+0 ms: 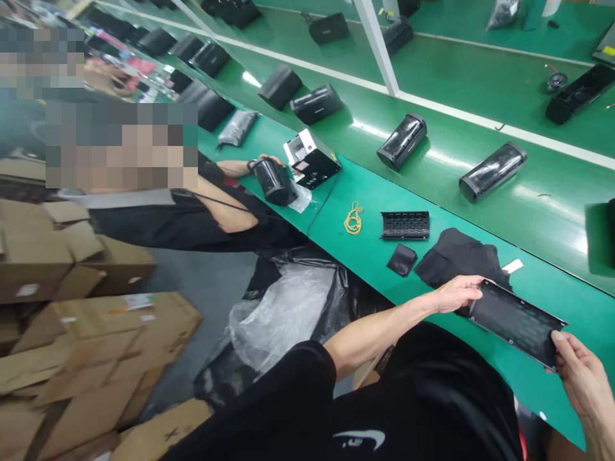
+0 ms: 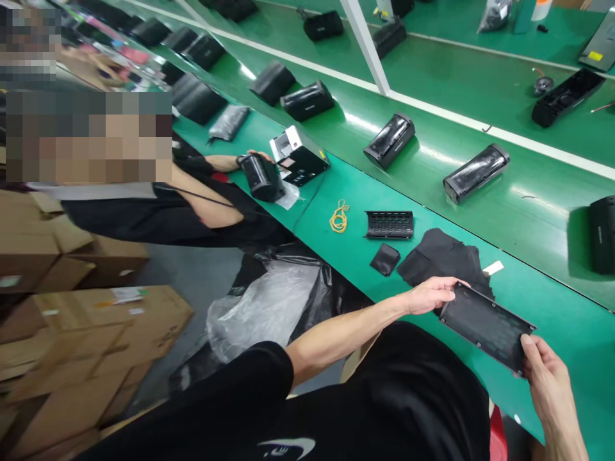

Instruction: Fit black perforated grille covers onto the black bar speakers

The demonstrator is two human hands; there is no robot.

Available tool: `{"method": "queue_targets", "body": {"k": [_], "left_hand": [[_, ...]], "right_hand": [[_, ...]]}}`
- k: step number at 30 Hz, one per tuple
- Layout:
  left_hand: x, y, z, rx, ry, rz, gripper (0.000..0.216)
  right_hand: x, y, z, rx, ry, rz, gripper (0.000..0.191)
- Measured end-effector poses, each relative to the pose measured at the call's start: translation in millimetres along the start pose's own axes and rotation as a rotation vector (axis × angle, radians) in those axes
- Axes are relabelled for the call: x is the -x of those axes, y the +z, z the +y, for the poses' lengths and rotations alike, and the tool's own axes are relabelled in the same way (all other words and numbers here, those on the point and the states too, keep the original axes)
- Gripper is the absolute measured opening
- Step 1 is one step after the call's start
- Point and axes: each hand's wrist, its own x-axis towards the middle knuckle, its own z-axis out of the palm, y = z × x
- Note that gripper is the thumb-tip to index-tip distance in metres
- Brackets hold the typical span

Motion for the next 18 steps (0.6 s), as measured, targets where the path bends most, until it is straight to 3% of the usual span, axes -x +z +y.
{"method": "queue_targets", "body": {"k": [18], "left_hand": [[4.4,-1.7,10.1,-0.127,0.032,-0.005,0.062]], "right_hand": [[-4.8,1.7,1.1,-0.032,-0.024,-0.014,0.057]]}}
